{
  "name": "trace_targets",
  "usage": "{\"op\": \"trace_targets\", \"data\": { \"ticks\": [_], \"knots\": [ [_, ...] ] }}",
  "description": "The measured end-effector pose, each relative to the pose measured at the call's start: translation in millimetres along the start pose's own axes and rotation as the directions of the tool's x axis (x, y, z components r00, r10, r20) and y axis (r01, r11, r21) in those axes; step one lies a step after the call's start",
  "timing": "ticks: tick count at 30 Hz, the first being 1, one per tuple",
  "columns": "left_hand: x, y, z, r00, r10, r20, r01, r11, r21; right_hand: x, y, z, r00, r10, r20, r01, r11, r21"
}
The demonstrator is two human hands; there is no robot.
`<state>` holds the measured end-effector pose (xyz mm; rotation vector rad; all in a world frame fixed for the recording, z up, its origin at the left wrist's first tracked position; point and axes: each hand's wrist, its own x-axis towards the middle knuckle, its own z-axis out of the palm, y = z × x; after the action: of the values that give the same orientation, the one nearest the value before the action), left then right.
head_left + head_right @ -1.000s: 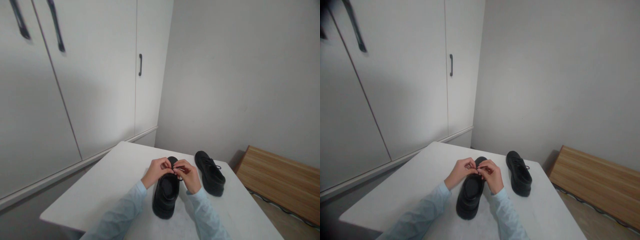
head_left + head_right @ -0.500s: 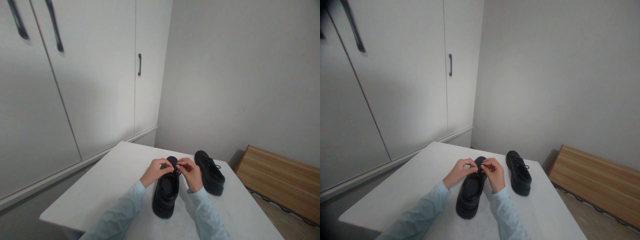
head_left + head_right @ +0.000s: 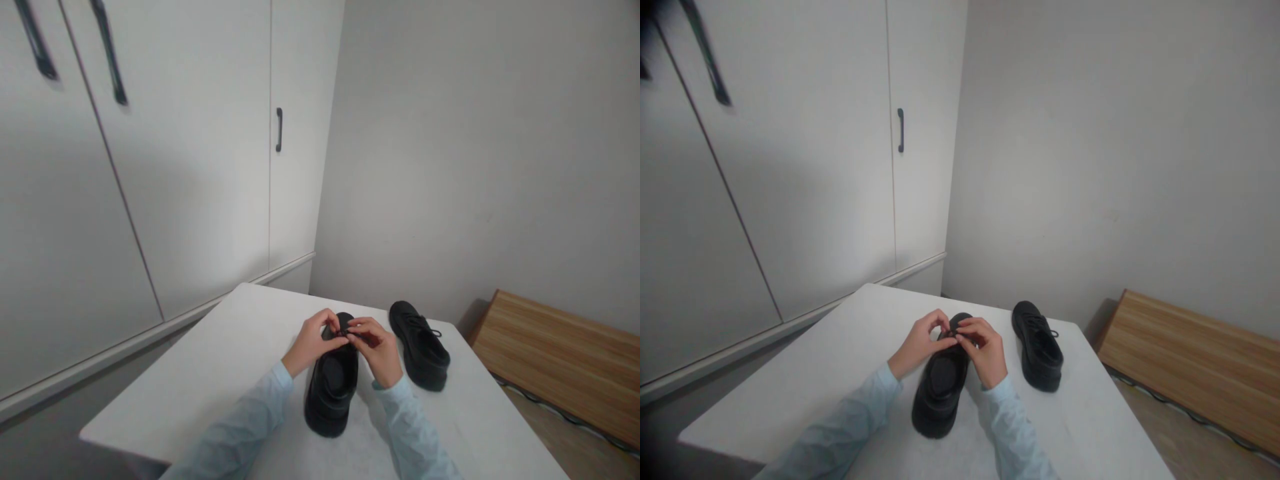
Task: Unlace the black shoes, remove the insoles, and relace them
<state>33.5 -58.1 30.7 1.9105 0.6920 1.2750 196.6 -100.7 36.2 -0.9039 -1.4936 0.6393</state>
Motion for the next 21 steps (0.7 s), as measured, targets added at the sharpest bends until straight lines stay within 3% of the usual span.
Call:
{"op": "trace_targets", "data": {
  "ticks": [4,10,17,21],
  "knots": [
    [0.1,-1.8,0.6,1.000,0.005,-0.008,-0.005,1.000,-0.028,-0.7,0.4,-1.3,0.999,0.006,0.044,-0.007,1.000,0.010],
    [-0.9,1.5,-0.1,0.998,-0.032,0.047,0.027,0.995,0.100,-0.9,0.7,-0.6,0.996,-0.019,0.088,0.018,1.000,0.018],
    [0.8,-1.8,-6.3,0.996,-0.018,0.092,0.010,0.996,0.090,1.2,0.2,-4.5,0.997,0.014,0.069,-0.017,0.999,0.041],
    [2.8,-4.1,-12.6,0.993,0.048,0.110,-0.063,0.990,0.129,3.8,3.1,-8.8,0.999,0.037,0.032,-0.040,0.995,0.093]
  ]
}}
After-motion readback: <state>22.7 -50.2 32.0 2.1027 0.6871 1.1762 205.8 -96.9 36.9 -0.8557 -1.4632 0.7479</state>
